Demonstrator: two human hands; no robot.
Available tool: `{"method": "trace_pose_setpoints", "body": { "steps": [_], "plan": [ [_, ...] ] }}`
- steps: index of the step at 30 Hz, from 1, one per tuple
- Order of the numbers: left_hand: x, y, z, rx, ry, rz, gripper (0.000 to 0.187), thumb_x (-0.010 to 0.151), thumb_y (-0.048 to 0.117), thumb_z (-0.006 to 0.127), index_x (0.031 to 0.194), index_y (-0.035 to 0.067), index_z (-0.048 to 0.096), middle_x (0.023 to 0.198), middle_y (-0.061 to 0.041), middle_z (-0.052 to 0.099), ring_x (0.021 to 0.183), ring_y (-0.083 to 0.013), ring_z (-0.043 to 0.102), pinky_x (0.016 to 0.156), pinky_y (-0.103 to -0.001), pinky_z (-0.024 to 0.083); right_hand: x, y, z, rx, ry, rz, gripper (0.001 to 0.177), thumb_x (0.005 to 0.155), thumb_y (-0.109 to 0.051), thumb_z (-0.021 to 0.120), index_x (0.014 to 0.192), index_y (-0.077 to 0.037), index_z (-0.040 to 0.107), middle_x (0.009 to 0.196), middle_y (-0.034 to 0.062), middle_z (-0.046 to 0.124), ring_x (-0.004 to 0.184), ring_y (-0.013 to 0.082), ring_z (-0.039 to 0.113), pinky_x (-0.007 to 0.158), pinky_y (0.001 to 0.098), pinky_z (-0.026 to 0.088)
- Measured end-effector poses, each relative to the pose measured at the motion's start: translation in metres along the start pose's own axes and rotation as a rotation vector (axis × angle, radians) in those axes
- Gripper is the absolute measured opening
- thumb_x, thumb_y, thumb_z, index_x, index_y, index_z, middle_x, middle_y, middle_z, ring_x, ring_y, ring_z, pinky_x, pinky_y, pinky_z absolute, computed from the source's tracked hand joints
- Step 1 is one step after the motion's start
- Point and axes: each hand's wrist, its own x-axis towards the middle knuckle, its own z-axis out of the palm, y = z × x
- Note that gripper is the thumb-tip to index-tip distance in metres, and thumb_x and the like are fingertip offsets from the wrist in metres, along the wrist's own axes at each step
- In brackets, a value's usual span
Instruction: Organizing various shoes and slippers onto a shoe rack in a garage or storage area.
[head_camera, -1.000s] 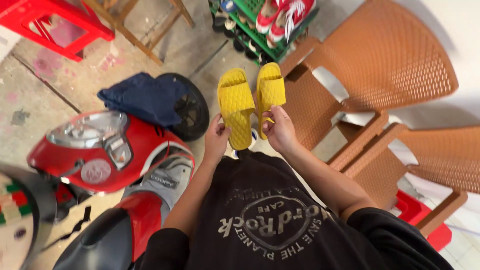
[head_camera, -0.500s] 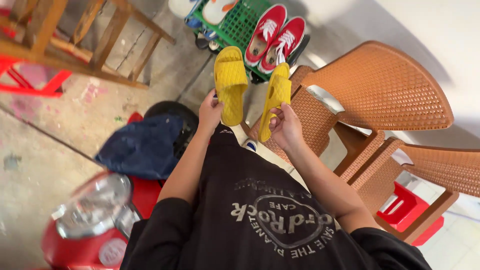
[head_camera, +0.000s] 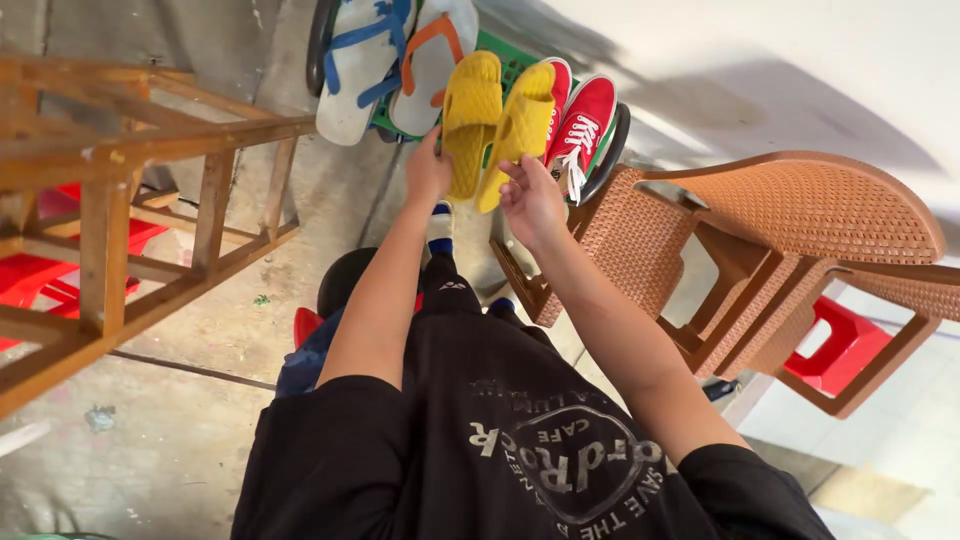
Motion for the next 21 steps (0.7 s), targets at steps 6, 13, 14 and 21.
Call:
{"method": "trace_pose_setpoints", "body": {
  "steps": [6,13,14,21],
  "plan": [
    [0.037,0.037,-0.004,0.040,-0.033,0.024,0.050,0.089,0.009,0.066,0.138,0.016,0.061,0.102,-0.019,0.073,0.097,-0.0378,0.069,0.083,-0.046,0.053,0.082,0.016,0.005,0.081,-0.005,0.005,0.020,0.105,-0.030,0.056,0.111,-0.011,0.060,0.097,0.0027,0.071,0.073,0.0153,0.061,0.065,0.0289,0.049],
    [0.047,0.017,0.005,0.009,0.087,0.254,0.042,0.087,0.003,0.069,0.129,0.008,0.065,0.108,-0.020,0.072,0.101,-0.0393,0.068,0.085,-0.046,0.054,0.121,0.020,0.011,0.080,0.100,0.019,0.021,0.102,-0.031,0.055,0.109,-0.012,0.062,0.092,0.0022,0.069,0.073,0.0168,0.063,0.064,0.0297,0.049],
    [0.047,0.018,0.004,-0.022,0.100,0.302,0.039,0.088,0.002,0.069,0.127,0.007,0.065,0.109,-0.019,0.071,0.102,-0.0386,0.069,0.086,-0.046,0.054,0.129,0.022,0.006,0.094,0.107,0.009,0.021,0.102,-0.031,0.055,0.107,-0.011,0.061,0.091,0.0025,0.068,0.073,0.0173,0.063,0.064,0.0304,0.050],
    [0.048,0.028,-0.001,-0.019,0.016,0.212,0.030,0.089,0.006,0.073,0.117,0.004,0.065,0.107,-0.014,0.069,0.095,-0.0318,0.070,0.082,-0.040,0.055,0.152,0.018,-0.006,0.061,0.084,0.004,0.021,0.103,-0.031,0.051,0.100,-0.011,0.058,0.085,0.0010,0.065,0.076,0.0188,0.066,0.066,0.0318,0.051]
  ]
}}
